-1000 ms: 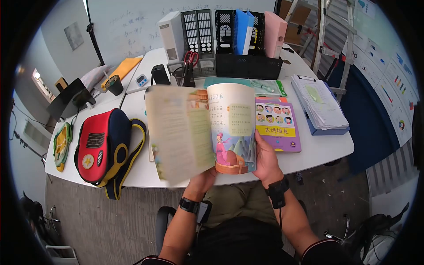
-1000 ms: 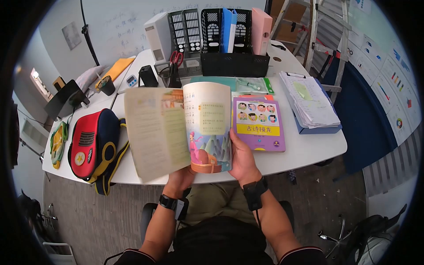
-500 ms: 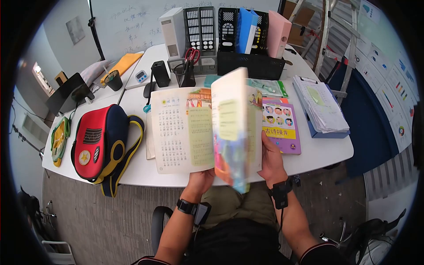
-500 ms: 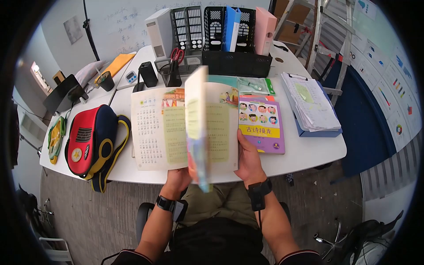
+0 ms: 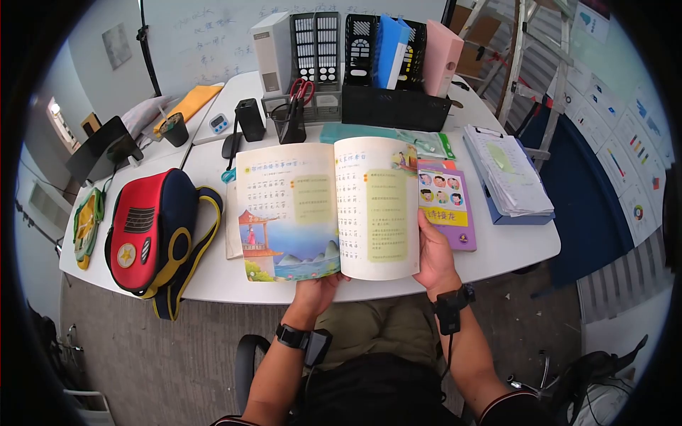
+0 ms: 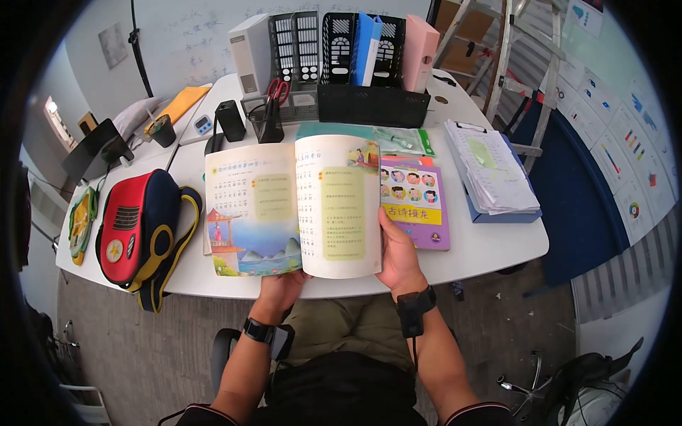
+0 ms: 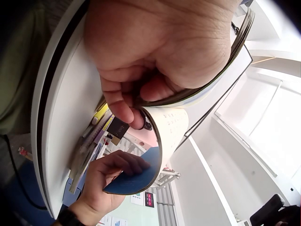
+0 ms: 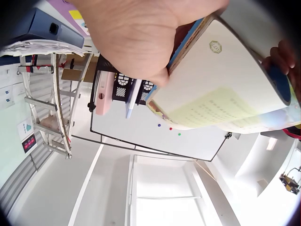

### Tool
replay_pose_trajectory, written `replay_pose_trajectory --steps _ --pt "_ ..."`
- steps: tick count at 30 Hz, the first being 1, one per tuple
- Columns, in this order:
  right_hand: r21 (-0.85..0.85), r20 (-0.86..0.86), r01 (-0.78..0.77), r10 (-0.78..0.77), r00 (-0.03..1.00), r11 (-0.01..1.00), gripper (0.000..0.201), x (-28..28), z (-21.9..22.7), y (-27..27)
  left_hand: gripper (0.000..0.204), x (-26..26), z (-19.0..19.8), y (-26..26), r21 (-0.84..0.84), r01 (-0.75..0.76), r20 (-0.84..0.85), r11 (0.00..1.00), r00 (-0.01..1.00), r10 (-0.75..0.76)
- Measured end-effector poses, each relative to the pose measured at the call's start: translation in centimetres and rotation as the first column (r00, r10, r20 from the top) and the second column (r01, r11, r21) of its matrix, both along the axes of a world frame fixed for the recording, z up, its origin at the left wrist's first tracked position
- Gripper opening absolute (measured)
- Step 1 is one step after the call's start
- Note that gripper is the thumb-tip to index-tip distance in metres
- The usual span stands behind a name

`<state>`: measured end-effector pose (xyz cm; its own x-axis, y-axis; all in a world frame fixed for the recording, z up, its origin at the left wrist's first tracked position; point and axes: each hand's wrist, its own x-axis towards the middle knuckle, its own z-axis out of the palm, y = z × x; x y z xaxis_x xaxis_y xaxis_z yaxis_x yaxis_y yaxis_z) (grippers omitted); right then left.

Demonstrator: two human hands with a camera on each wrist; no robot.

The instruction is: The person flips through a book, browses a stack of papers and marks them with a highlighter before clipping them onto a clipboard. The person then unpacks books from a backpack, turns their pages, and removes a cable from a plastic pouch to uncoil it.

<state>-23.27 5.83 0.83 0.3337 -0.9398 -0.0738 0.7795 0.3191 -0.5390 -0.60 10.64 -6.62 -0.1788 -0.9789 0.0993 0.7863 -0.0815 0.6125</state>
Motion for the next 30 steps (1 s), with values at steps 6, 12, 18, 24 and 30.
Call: replay_pose_trajectory --steps 6,12,18,24,30 --pt "0.001 -0.023 0.02 -0.02 1.0 1.0 0.043 -0.2 0.7 0.0 0.039 0.0 -0.4 0.0 -0.041 -0.021 0.042 0.999 0.999 0.023" --pt "-0.008 0.008 0.022 -0.022 1.0 1.0 0.041 0.2 0.9 0.4 0.034 -0.2 -0.6 0.1 -0.009 -0.027 0.022 1.0 0.999 0.028" --pt "-0.034 -0.118 0.048 -0.051 0.992 0.998 0.045 1.0 1.4 0.8 0.032 -0.2 -1.5 0.1 0.034 -0.123 0.034 0.992 0.992 0.121" --pt "-0.144 -0.241 0.106 -0.139 0.96 0.984 0.041 0.1 2.1 0.6 0.04 -0.4 -0.6 0.1 -0.032 -0.104 0.142 0.994 0.984 0.107" --pt "-0.289 -0.503 0.238 -0.358 0.786 0.927 0.04 -0.9 1.9 0.4 0.038 -0.2 -0.1 0.3 -0.023 -0.08 0.149 0.997 0.985 0.083"
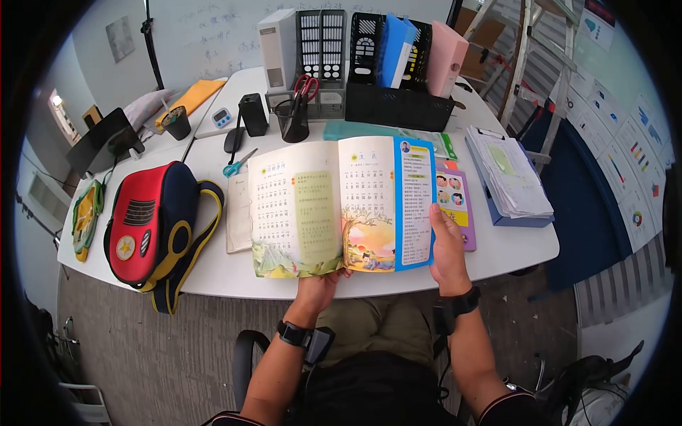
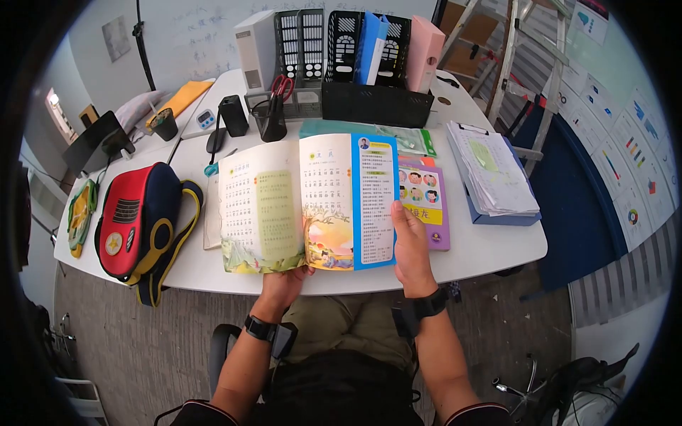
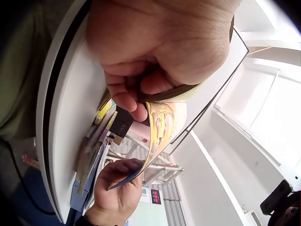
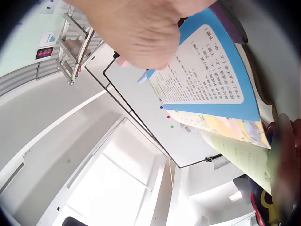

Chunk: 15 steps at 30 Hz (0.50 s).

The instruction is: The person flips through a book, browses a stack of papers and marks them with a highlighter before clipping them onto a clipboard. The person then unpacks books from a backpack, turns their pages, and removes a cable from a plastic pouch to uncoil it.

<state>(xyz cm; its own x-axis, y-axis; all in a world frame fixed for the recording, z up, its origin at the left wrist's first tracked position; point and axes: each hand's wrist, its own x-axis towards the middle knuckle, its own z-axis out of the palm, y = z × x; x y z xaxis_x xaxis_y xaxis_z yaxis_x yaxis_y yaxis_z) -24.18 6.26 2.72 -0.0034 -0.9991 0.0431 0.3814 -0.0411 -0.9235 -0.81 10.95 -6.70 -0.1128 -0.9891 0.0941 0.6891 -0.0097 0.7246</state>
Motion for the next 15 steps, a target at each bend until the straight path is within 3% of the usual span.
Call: replay_pose_trajectory --steps 8,15 --pt "-0.056 -0.116 -0.036 0.029 0.993 0.998 0.028 0.2 0.9 0.8 0.032 -0.4 -0.3 0.2 0.018 -0.059 0.045 0.998 0.997 0.058" --pt "-0.187 -0.223 -0.007 -0.035 0.974 0.982 0.047 0.0 0.4 0.9 0.035 -0.4 -0.3 0.2 -0.011 -0.068 0.128 0.998 0.989 0.068"
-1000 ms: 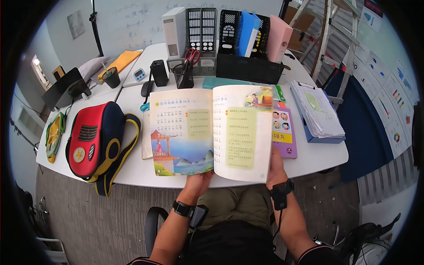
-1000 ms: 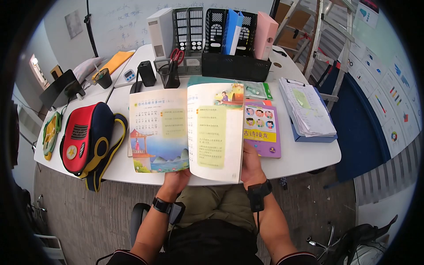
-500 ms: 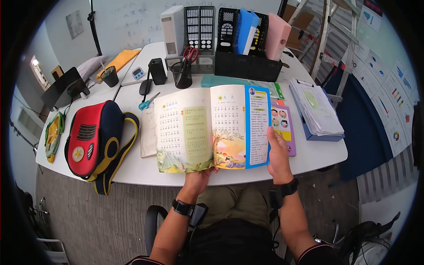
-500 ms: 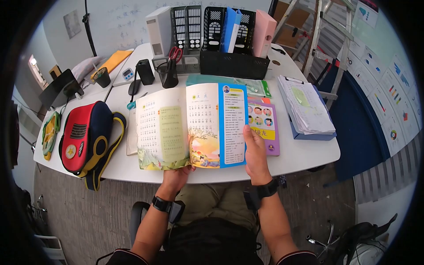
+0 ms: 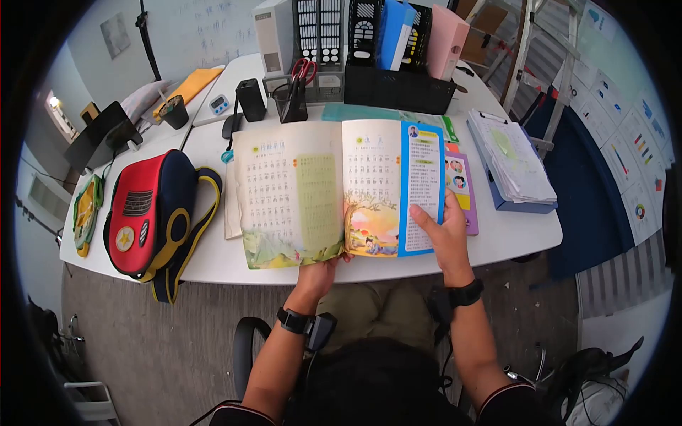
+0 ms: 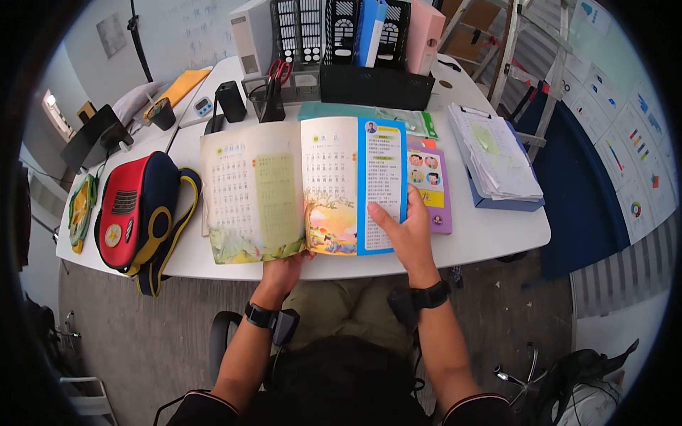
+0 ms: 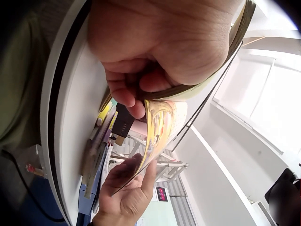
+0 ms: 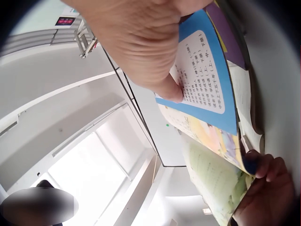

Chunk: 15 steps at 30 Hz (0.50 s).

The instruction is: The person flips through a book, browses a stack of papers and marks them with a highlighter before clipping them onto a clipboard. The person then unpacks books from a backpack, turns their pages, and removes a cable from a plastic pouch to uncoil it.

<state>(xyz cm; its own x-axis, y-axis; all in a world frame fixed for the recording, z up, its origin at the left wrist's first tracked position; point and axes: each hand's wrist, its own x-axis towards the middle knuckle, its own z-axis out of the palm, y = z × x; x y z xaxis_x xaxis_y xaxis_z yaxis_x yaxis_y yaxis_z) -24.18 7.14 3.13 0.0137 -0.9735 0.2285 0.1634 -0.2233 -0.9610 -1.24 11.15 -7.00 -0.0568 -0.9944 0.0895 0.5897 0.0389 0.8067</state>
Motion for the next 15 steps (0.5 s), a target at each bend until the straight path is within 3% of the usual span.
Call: replay_pose_trajectory --steps 3,8,13,15 --pt "-0.043 -0.042 0.005 -0.007 0.999 0.999 0.062 0.0 0.0 0.0 0.029 0.0 0.4 0.0 0.022 0.012 -0.08 1.0 0.997 -0.011" --pt "-0.056 -0.134 0.019 -0.027 0.991 0.998 0.089 -0.1 -0.6 -0.1 0.03 0.1 0.1 -0.1 -0.002 0.02 -0.051 1.0 0.998 -0.02" --pt "-0.016 -0.053 -0.002 0.001 0.999 1.0 0.086 -0.4 -1.1 -0.1 0.037 0.1 0.0 -0.2 0.024 -0.007 -0.014 1.0 1.0 0.007" --pt "0.119 0.069 -0.116 0.108 0.992 0.986 0.069 -0.9 -1.1 -0.1 0.037 0.1 0.4 -0.2 -0.006 0.009 -0.065 1.0 0.998 -0.009"
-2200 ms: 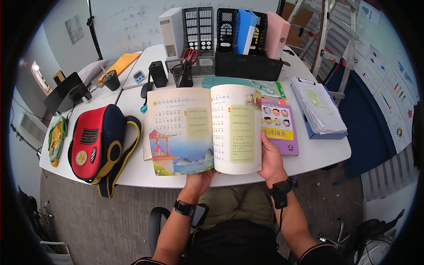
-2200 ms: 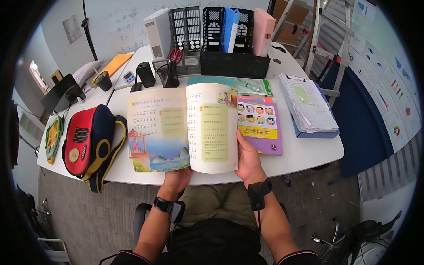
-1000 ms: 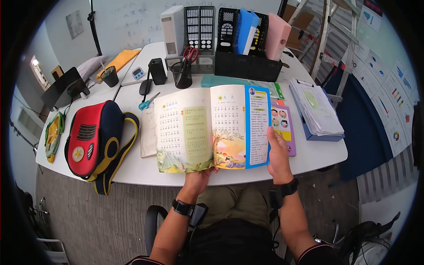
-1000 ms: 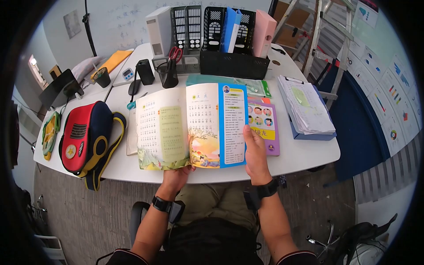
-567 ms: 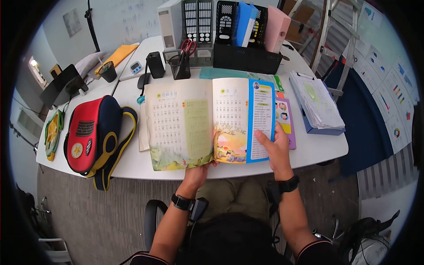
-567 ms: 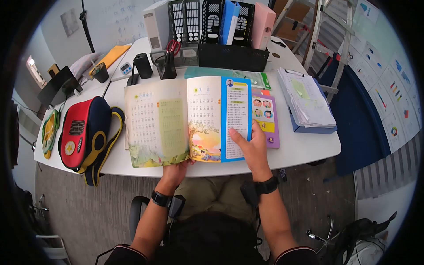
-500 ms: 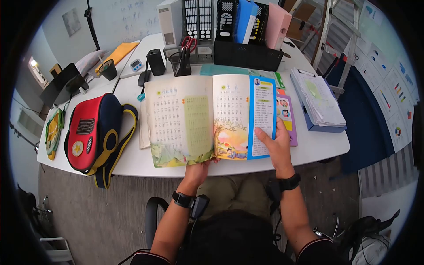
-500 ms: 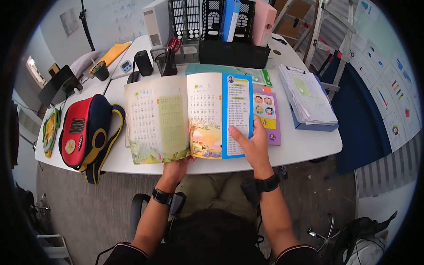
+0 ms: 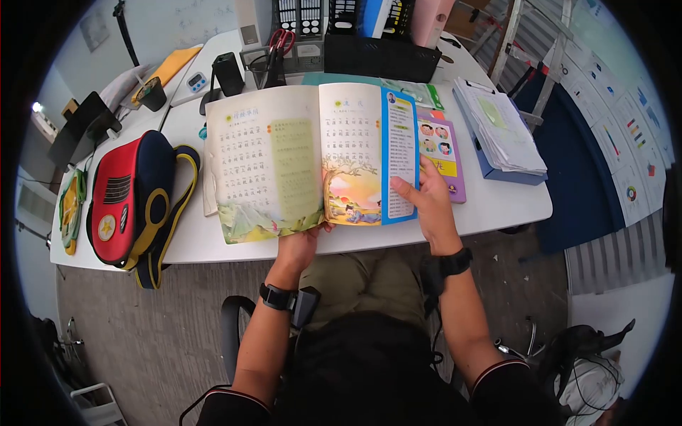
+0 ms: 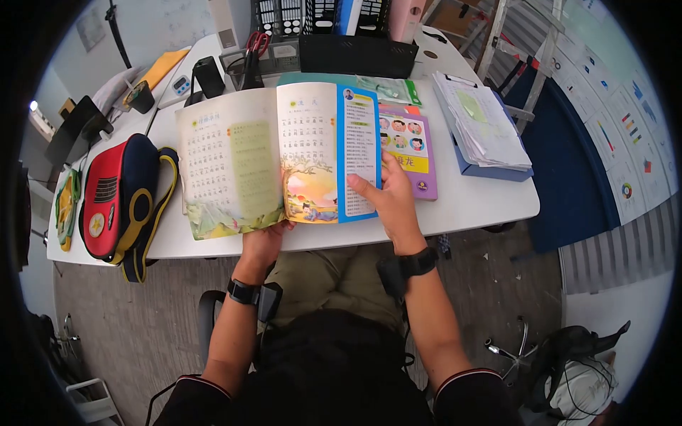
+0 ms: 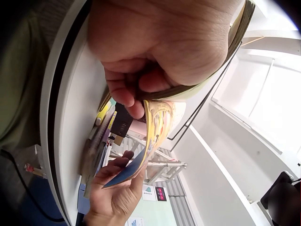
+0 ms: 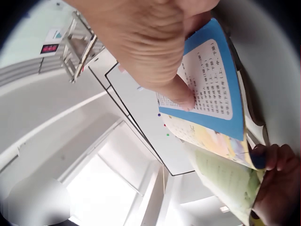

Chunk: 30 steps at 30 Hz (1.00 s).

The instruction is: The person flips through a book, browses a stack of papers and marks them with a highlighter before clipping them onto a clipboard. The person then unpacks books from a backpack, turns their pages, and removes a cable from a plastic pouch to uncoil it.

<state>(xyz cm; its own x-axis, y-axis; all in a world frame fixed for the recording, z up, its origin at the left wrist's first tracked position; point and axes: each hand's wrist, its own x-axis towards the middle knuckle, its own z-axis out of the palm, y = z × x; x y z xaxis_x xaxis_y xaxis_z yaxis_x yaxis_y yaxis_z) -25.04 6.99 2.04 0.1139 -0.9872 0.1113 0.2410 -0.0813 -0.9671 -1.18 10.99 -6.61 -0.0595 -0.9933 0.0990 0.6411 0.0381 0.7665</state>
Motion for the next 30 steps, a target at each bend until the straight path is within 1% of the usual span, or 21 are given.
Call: replay_pose_trajectory --steps 1,3,4,6,7,9,10,12,13,14,16,17,19,20,22,23,25,26,28,29,30 --pt "0.004 -0.003 0.005 -0.005 1.0 1.0 0.069 -0.3 -0.3 -0.2 0.037 0.0 -0.1 -0.1 0.004 0.005 -0.003 1.0 1.0 -0.005" --pt "-0.01 0.069 0.006 -0.006 0.998 1.0 0.051 -0.7 -1.0 -0.5 0.037 0.1 -0.2 -0.1 -0.027 0.007 0.017 1.0 1.0 -0.007" --pt "-0.011 0.071 0.011 -0.01 0.997 1.0 0.051 -0.8 -1.2 -0.7 0.037 0.3 -0.2 -0.1 -0.028 0.011 0.018 1.0 1.0 -0.011" --pt "-0.048 0.078 0.045 -0.042 0.996 0.998 0.04 -1.1 -1.3 -0.7 0.029 0.4 -0.1 0.1 -0.055 0.055 -0.016 0.997 0.998 -0.056" --pt "-0.041 0.081 0.054 -0.051 0.995 0.998 0.04 -1.2 -1.4 -0.7 0.029 0.2 -0.3 0.2 -0.048 0.064 -0.013 0.997 0.998 -0.065" --pt "-0.11 0.072 0.034 -0.026 0.997 0.993 0.036 -1.4 -1.4 -0.9 0.026 -0.4 -0.5 0.1 -0.046 -0.104 0.026 0.994 0.994 0.105" --pt "-0.104 0.071 0.043 -0.035 0.997 0.994 0.036 -1.5 -1.7 -1.0 0.026 -0.6 -0.6 0.0 -0.039 -0.095 0.026 0.995 0.995 0.096" --pt "-0.115 0.056 0.05 -0.044 0.997 0.992 0.034 -1.4 -2.2 -1.1 0.023 -0.6 -0.8 0.1 -0.05 -0.221 0.215 0.974 0.95 0.226" --pt "-0.109 0.046 0.058 -0.054 0.998 0.992 0.035 -1.4 -2.3 -1.0 0.022 -0.4 -0.9 0.2 -0.161 -0.209 0.378 0.965 0.89 0.256" --pt "-0.104 0.046 0.06 -0.055 0.997 0.993 0.035 -1.4 -2.2 -1.0 0.022 -0.2 -1.1 0.3 -0.156 -0.208 0.38 0.966 0.89 0.253" --pt "-0.079 0.071 0.041 -0.035 0.997 0.996 0.037 -1.4 -2.0 -1.0 0.022 0.1 -1.3 0.2 -0.154 -0.139 0.432 0.978 0.881 0.193" --pt "-0.075 0.068 0.042 -0.037 0.997 0.996 0.037 -1.4 -2.1 -1.0 0.022 0.0 -1.0 0.2 -0.15 -0.138 0.431 0.979 0.882 0.19" --pt "-0.075 0.086 0.028 -0.021 0.996 0.997 0.037 -1.6 -2.1 -1.0 0.022 -0.4 -0.2 0.3 -0.067 -0.141 0.389 0.988 0.908 0.156" --pt "-0.073 0.081 0.029 -0.024 0.996 0.997 0.037 -1.7 -2.0 -0.9 0.022 -0.5 -0.2 0.3 -0.064 -0.139 0.384 0.988 0.91 0.153" --pt "-0.049 0.115 0.018 -0.012 0.993 0.999 0.04 -1.7 -1.8 -0.8 0.021 -0.6 -0.3 0.4 -0.082 -0.17 0.45 0.982 0.873 0.188" --pt "-0.046 0.112 0.017 -0.012 0.994 0.999 0.04 -1.7 -1.7 -0.8 0.021 -0.7 -0.1 0.5 -0.079 -0.171 0.448 0.982 0.874 0.188" --pt "-0.045 0.145 0.027 -0.021 0.989 0.999 0.042 -1.6 -1.6 -0.7 0.017 -1.0 0.4 0.6 -0.141 -0.181 0.476 0.973 0.85 0.227" --pt "-0.042 0.142 0.026 -0.02 0.99 0.999 0.042 -1.6 -1.7 -0.6 0.017 -0.9 0.5 0.7 -0.138 -0.182 0.474 0.974 0.851 0.226" --pt "-0.046 0.204 0.006 0.004 0.979 0.999 0.041 -1.7 -1.8 -0.6 0.017 -0.5 0.8 0.8 -0.143 -0.145 0.662 0.979 0.722 0.203" --pt "-0.045 0.2 0.005 0.004 0.98 0.999 0.041 -1.7 -1.8 -0.5 0.017 -0.6 1.1 1.0 -0.141 -0.146 0.659 0.979 0.724 0.203" --pt "-0.048 0.214 -0.005 0.015 0.977 0.999 0.043 -1.7 -1.8 -0.4 0.015 -0.7 1.4 1.2 -0.155 -0.149 0.719 0.977 0.661 0.215"
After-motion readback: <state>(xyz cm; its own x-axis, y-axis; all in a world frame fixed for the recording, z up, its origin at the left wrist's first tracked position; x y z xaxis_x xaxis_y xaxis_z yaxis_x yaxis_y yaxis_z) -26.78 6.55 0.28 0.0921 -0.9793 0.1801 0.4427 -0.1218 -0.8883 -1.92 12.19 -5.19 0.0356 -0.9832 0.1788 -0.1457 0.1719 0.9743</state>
